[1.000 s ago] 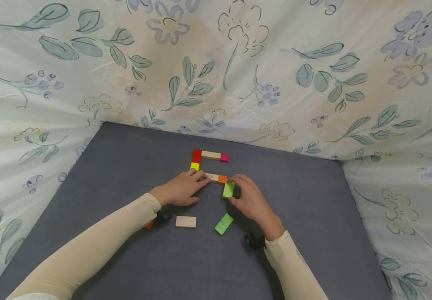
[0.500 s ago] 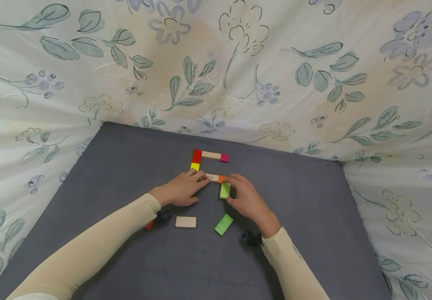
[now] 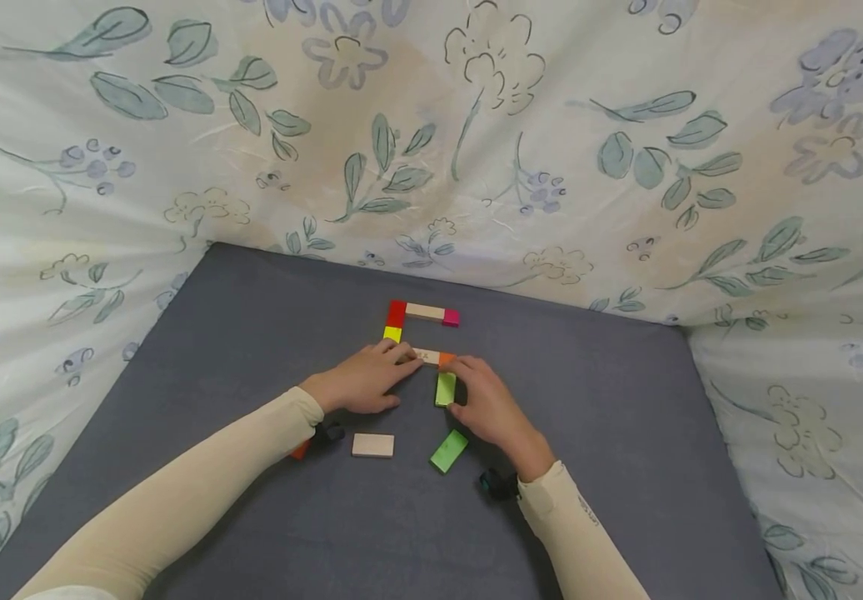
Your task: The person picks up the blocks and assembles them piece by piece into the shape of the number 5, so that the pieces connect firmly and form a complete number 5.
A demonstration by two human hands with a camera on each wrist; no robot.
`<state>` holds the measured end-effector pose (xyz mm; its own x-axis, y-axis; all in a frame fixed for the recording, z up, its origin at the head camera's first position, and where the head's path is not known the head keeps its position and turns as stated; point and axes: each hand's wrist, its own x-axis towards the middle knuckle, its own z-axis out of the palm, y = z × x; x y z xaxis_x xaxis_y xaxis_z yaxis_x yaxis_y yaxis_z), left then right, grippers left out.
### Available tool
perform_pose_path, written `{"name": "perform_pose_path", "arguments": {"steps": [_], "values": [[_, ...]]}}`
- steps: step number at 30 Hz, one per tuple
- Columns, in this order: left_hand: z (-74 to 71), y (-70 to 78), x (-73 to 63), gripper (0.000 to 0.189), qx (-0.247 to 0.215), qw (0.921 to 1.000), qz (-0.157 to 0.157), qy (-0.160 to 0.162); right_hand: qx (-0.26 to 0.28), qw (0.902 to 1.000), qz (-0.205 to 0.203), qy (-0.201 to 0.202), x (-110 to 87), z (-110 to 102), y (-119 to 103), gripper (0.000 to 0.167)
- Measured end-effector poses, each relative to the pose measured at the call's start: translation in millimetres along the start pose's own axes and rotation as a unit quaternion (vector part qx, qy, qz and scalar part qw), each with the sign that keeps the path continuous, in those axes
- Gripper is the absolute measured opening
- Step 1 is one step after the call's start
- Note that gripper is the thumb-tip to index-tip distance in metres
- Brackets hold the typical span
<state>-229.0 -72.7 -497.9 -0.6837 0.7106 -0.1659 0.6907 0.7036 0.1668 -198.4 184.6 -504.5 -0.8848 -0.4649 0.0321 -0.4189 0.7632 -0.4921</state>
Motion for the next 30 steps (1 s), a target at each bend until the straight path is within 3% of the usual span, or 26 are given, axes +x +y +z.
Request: {"name": "perform_pose_path", "arguments": {"steps": [30], "values": [[-0.9, 8.2, -0.6, 0.071, -0.019, 0.9998, -0.007, -0.004, 0.002, 0.9997, -0.006, 0.024, -3.7, 7.4, 9.0, 0.047]]}}
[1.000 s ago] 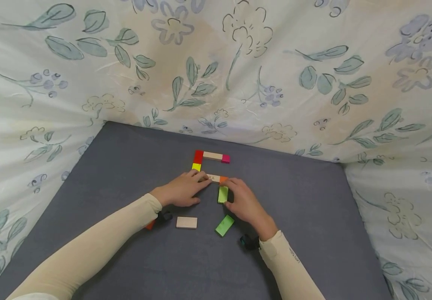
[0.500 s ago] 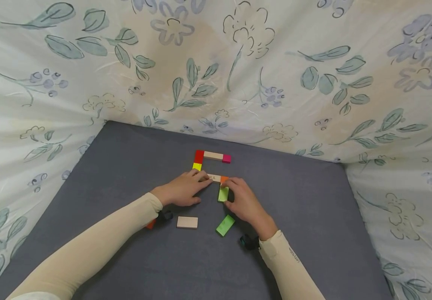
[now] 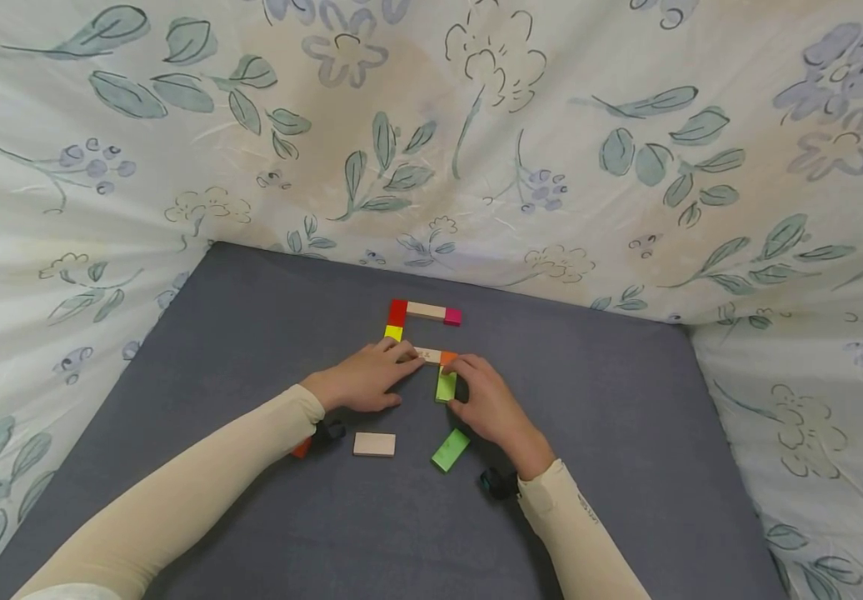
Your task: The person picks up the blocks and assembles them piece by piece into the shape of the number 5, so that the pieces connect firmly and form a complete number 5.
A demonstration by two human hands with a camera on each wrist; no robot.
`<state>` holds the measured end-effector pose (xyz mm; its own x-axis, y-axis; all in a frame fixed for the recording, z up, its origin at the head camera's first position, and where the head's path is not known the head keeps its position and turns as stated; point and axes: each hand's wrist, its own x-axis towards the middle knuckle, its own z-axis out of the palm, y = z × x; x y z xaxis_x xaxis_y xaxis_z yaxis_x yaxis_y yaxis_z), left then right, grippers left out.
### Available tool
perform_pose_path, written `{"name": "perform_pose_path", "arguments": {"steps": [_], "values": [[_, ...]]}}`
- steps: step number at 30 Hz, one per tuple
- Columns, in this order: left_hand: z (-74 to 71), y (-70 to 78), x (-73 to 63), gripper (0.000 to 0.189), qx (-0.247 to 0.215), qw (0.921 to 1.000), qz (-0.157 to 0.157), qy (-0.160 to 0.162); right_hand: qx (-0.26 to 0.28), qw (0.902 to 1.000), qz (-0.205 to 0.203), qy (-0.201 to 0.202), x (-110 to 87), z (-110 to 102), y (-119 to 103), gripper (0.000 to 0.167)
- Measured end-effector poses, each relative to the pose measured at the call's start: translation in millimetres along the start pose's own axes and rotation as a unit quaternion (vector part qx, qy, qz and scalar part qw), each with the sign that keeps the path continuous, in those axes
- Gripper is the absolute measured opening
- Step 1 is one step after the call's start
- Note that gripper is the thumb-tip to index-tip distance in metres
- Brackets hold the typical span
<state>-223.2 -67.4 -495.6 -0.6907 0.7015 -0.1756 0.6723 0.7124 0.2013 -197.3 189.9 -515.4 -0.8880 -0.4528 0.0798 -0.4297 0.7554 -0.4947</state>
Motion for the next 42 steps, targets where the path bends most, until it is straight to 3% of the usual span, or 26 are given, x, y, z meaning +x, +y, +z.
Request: {"name": "perform_pose_path", "arguments": {"steps": [9, 15, 23, 32, 42], "values": [[1.4, -0.7, 0.4, 0.071, 0.005, 1.0, 0.002, 0.0, 0.008, 0.9999, -0.008, 0.006, -0.3, -3.2, 1.6, 0.05], [2.7, -1.3, -0.2, 0.071, 0.007, 1.0, 0.001, 0.003, 0.067, 0.9968, -0.006, 0.043, 6.9, -12.0, 13.2, 0.05], [5.3, -1.8, 0.5, 0.071, 0.009, 1.0, 0.003, -0.001, 0.077, 0.997, -0.005, -0.001, 17.0, -6.3, 31.5, 0.048], [-1.9, -0.1, 0.3, 0.071, 0.004, 1.0, 0.0, -0.005, 0.076, 0.9971, -0.002, -0.003, 20.1, -8.0, 29.7, 0.04], [-0.3, -3.5, 3.5, 0.072, 0.011, 0.9999, 0.003, -0.007, 0.063, 0.998, -0.003, -0.003, 21.8, -8.2, 30.1, 0.041]]}}
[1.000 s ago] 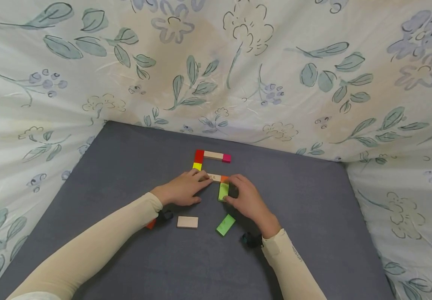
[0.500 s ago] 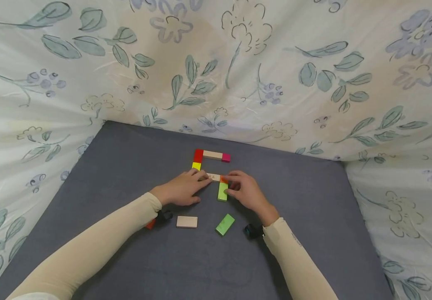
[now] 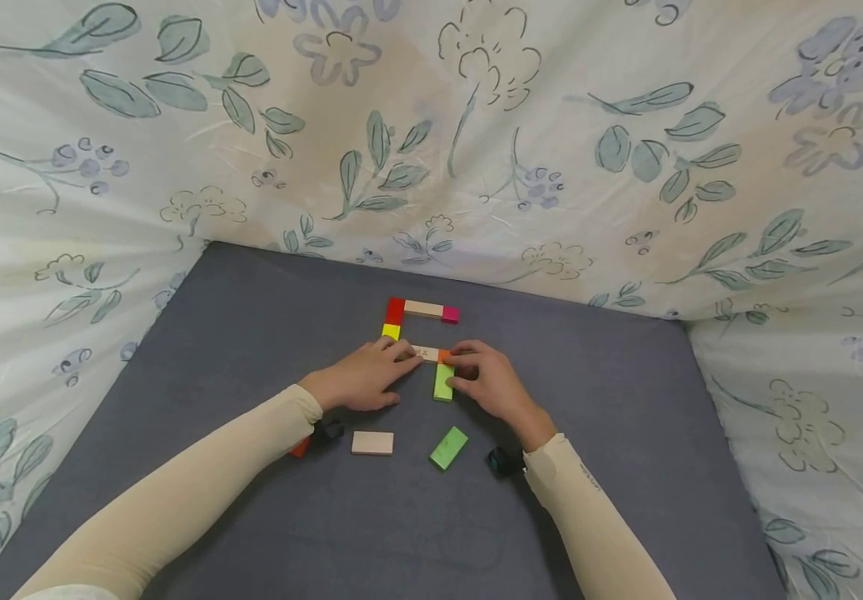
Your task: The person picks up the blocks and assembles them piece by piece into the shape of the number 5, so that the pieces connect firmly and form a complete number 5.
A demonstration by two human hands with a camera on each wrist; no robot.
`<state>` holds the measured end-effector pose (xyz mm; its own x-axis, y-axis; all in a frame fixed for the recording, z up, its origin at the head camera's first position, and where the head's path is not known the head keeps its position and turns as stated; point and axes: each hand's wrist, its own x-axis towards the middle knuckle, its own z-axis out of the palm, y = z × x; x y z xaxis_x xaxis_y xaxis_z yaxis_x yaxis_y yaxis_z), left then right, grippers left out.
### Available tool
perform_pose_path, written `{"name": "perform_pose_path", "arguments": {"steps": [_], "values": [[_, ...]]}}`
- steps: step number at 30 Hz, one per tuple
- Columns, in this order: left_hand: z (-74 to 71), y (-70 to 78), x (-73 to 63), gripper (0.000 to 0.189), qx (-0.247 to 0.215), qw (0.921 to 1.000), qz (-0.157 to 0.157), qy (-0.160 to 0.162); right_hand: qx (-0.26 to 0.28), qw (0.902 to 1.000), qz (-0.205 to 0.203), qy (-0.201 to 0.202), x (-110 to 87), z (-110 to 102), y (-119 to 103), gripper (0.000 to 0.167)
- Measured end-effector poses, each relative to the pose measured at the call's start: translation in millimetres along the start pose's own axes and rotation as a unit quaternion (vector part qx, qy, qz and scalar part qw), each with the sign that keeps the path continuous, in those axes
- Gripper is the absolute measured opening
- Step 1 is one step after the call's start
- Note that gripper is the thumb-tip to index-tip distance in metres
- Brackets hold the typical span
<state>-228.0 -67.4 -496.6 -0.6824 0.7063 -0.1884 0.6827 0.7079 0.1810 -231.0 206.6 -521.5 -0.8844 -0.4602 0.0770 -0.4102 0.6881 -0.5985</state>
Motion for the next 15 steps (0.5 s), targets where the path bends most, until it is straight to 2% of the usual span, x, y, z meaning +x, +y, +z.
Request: {"name": "perform_pose_path", "arguments": {"steps": [7, 15], "values": [[0.6, 0.5, 2.4, 0.065, 0.031, 0.9993, 0.002, 0.018, -0.006, 1.0, 0.006, -0.004, 1.9, 0.7, -1.0, 0.042], [-0.2, -0.6, 7.9, 0.052, 0.033, 0.9984, 0.008, 0.045, 0.007, 0.9998, 0.017, -0.004, 1.5, 0.3, 1.3, 0.042]]}}
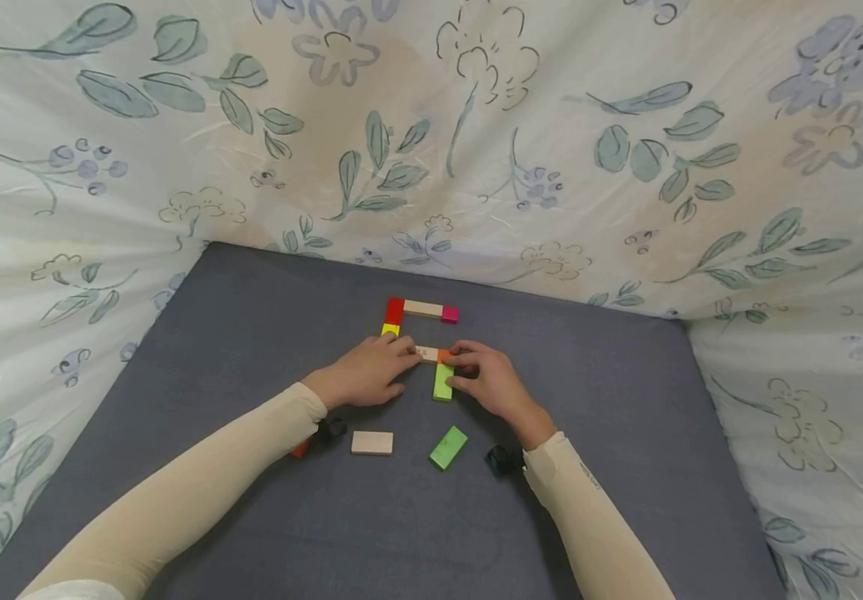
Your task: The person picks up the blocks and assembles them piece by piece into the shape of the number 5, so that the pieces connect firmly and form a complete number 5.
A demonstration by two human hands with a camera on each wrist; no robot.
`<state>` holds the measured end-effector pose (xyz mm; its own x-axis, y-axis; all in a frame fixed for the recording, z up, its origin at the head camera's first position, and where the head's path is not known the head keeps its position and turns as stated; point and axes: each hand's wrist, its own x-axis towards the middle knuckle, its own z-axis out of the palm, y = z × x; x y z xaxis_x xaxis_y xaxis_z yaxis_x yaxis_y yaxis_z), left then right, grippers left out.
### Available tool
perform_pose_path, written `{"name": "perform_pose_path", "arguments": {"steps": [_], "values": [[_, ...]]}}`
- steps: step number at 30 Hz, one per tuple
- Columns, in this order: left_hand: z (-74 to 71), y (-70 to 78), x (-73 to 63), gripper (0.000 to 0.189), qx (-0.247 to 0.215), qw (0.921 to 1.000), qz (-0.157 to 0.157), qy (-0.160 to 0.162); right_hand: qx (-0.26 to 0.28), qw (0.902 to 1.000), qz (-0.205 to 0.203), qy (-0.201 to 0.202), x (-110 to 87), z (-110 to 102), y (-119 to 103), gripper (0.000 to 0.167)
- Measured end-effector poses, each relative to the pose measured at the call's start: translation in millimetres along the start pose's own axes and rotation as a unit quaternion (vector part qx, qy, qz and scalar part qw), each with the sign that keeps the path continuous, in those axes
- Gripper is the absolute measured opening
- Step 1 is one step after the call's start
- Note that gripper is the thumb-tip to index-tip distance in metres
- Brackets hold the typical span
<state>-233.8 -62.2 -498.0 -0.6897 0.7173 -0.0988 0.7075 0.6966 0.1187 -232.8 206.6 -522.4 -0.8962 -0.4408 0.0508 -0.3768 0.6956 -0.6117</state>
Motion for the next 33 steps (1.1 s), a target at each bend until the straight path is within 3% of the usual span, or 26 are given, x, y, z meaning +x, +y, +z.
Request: {"name": "perform_pose_path", "arguments": {"steps": [12, 20, 28, 33], "values": [[-3.7, -4.4, 10.8, 0.043, -0.047, 0.9989, -0.005, 0.004, -0.005, 1.0, 0.002, -0.007, -1.1, -2.8, 2.1, 0.042], [-0.4, -8.7, 9.1, 0.039, -0.102, 0.9936, -0.002, 0.049, 0.001, 0.9999, -0.009, -0.008, -1.4, -2.5, 0.7, 0.041], [-1.8, 11.3, -8.3, 0.04, -0.203, 0.9741, -0.008, 0.1, 0.012, 0.9998, 0.004, -0.013, 0.0, -2.1, 1.8, 0.041], [2.5, 29.5, -17.8, 0.042, -0.216, 0.9695, -0.008, 0.116, 0.01, 0.9999, 0.001, -0.013, 0.6, -2.6, 3.0, 0.042]]}}
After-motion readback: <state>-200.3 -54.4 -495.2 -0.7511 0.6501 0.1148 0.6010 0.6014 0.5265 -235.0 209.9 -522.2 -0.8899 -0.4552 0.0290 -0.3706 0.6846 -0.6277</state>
